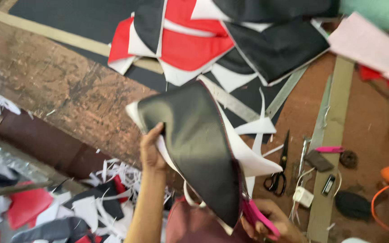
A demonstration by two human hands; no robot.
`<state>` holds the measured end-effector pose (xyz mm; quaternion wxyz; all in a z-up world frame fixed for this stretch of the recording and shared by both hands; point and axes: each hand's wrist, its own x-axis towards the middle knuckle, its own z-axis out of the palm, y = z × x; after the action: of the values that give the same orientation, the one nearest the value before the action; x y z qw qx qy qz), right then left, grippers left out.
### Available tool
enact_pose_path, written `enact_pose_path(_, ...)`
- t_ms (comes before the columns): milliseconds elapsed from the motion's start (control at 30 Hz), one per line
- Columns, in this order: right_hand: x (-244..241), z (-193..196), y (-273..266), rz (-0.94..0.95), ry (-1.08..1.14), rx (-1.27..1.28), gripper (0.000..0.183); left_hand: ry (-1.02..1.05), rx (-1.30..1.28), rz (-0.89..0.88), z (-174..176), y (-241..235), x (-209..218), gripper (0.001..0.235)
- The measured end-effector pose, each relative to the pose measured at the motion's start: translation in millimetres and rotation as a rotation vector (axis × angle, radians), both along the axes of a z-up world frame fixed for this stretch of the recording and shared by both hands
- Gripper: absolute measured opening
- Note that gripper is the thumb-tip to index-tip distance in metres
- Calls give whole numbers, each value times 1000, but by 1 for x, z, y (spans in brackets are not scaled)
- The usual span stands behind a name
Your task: The person uses pink-handled scissors to trim the edges of several black leather pieces with white backing on a wooden workbench. They cut along marked lines, rotate the pieces, and discard offcuts, continuing the trimming process across multiple items.
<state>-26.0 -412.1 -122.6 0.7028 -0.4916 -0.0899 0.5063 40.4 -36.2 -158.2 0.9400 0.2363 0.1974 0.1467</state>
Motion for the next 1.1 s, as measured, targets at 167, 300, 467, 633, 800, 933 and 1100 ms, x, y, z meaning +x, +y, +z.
enact_pose_path(167, -5, -8, 5, -189, -42, 102, 83, -148, 306, 82, 83, 18, 7, 53)
enact_pose_path(300, 0, -2, 8, -270, -126, 69, 83, -246, 343, 57, 114, 19, 5, 55)
enact_pose_path(467, 1, 9, 14, -232, -53, 52, 72, -225, 394, 107, 115, 21, -3, 54)
enact_pose_path(633, 6, 16, 16, -199, -141, 90, 62, -265, 432, 102, 115, 26, -7, 58)
enact_pose_path(800, 7, 16, 16, -202, -180, 106, 60, -298, 465, 90, 116, 33, -11, 64)
enact_pose_path(933, 4, 17, 18, -161, -91, -3, 63, -315, 442, 103, 116, 40, -13, 62)
enact_pose_path(1100, 7, 22, 18, -141, -120, 22, 61, -352, 469, 62, 117, 41, -15, 64)
